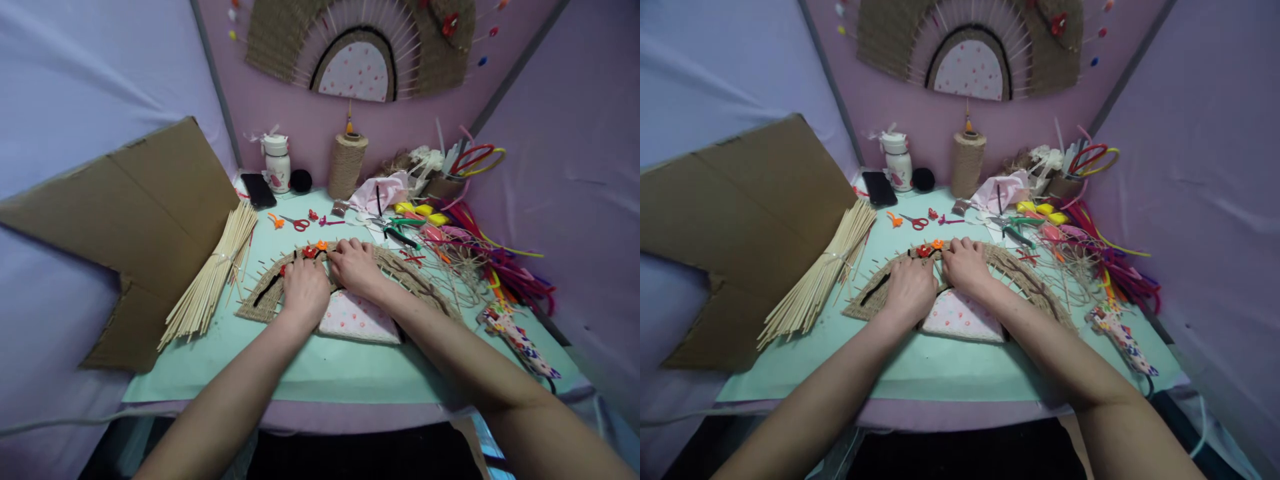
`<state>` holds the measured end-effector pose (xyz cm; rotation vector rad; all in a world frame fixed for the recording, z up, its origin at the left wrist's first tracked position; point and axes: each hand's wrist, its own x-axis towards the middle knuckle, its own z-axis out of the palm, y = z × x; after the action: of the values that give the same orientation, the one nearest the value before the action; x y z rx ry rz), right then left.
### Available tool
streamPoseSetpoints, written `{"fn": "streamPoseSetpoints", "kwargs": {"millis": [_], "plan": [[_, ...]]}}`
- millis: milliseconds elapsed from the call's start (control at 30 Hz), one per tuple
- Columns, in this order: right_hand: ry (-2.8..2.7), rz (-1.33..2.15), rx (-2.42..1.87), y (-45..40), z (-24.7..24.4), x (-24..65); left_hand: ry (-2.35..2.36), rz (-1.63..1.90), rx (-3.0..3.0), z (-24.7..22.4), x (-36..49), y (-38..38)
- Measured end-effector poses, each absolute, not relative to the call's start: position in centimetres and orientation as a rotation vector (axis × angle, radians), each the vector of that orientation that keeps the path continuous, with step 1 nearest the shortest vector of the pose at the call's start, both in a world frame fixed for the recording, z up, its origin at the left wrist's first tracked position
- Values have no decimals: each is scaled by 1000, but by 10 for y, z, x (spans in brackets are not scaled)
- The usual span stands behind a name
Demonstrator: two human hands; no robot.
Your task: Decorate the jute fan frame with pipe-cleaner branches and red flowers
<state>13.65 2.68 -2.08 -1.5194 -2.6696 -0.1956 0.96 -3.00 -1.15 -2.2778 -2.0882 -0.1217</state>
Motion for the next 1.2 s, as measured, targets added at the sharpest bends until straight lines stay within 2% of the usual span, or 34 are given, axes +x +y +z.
{"fn": "streamPoseSetpoints", "kwargs": {"millis": [133, 900, 1200], "plan": [[-2666, -193, -1536, 29, -23, 136, -2275, 80, -2303, -9, 16, -35], [-2648, -27, -1504, 32, -25, 141, -2385, 104, -2266, -10, 20, -12], [-2639, -66, -1476, 34, -31, 146, -2427, 131, -2283, -10, 21, -10]]}}
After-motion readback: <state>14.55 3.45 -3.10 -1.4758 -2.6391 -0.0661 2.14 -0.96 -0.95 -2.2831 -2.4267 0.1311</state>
